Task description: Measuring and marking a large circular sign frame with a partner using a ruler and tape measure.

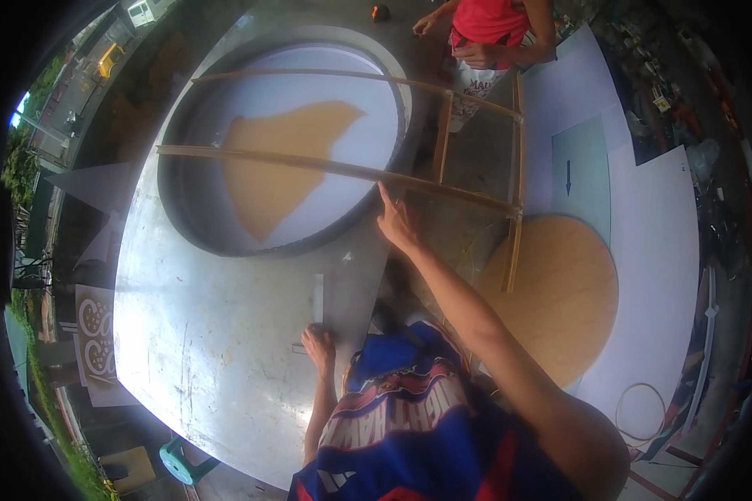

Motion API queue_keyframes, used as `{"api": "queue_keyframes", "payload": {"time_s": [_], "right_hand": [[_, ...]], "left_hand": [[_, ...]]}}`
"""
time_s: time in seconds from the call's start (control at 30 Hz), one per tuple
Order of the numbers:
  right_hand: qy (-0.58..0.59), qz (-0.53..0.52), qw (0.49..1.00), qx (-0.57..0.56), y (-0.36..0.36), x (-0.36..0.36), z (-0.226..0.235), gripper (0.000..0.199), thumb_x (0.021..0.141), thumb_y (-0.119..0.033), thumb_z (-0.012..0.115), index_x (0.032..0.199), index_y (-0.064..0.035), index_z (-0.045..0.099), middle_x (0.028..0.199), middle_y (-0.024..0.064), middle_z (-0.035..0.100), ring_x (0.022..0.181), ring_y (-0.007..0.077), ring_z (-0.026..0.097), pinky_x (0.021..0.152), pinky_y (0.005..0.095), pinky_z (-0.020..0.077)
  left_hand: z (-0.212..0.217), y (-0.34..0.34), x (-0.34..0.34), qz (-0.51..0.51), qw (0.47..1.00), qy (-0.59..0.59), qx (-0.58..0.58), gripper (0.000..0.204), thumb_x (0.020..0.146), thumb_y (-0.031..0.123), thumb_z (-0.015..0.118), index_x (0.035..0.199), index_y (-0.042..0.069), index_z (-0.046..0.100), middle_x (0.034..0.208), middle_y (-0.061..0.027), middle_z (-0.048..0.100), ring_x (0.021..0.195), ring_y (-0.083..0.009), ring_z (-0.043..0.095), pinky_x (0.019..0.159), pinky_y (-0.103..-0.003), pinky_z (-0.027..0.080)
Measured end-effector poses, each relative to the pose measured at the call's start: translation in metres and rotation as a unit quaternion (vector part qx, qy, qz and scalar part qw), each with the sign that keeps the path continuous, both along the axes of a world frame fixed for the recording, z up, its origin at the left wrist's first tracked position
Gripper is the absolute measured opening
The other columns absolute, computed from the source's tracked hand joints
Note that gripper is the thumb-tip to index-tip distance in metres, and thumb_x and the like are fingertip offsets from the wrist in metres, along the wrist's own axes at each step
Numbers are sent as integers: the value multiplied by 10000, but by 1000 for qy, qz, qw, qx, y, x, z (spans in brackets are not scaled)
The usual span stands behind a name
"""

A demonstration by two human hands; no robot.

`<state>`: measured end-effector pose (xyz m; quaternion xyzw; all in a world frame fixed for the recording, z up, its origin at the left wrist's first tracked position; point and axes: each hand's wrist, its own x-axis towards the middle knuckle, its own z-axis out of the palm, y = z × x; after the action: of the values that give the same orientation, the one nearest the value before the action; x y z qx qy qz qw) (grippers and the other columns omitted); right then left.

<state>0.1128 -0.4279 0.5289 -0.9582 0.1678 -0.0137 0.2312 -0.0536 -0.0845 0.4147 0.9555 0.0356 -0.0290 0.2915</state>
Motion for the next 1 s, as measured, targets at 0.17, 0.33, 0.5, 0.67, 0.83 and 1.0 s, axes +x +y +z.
{"api": "queue_keyframes", "payload": {"time_s": [0.17,0.33,0.5,0.67,0.83,1.0], "right_hand": [[-3,4,1000,7,-4,5,1,806,858,-217,617,1544,-235,196,982,281,624,852,424,652,749,491,541],[0,42,998,-44,-4,10,19,786,859,-202,605,1534,-131,208,852,247,661,757,408,669,692,491,552],[63,73,994,-51,-4,16,28,734,866,-196,592,1499,-33,257,835,238,671,738,404,667,682,469,555],[-71,215,974,8,-13,17,-33,607,967,-330,448,1450,24,345,1461,246,390,1395,325,331,1144,413,287],[-23,228,965,-131,-17,21,-62,641,973,-384,423,1464,11,303,1437,254,410,1384,322,339,1142,420,273],[-60,222,972,-41,-21,18,-54,722,965,-400,460,1497,6,191,1407,260,433,1332,341,380,1119,436,278]], "left_hand": [[8,-13,-2,24,1000,-3,17,425,770,50,653,1168,10,510,1049,-208,527,1030,-396,495,922,-477,396],[4,-17,7,61,998,-2,28,398,766,64,648,1137,-1,521,1044,-210,531,1028,-397,504,921,-475,403],[-5,-12,8,95,995,4,-14,363,746,72,631,1090,-8,547,1011,-193,542,1009,-392,515,906,-475,408],[-14,8,2,86,995,10,-56,339,751,69,653,1070,-9,569,997,-193,555,1003,-404,527,880,-478,427],[23,-16,6,162,978,29,-128,335,777,28,668,1100,-10,586,985,-168,587,952,-350,578,847,-430,458],[96,-56,34,230,948,-4,-221,346,800,25,710,1120,0,580,954,-123,608,820,-222,602,663,-327,500]]}}
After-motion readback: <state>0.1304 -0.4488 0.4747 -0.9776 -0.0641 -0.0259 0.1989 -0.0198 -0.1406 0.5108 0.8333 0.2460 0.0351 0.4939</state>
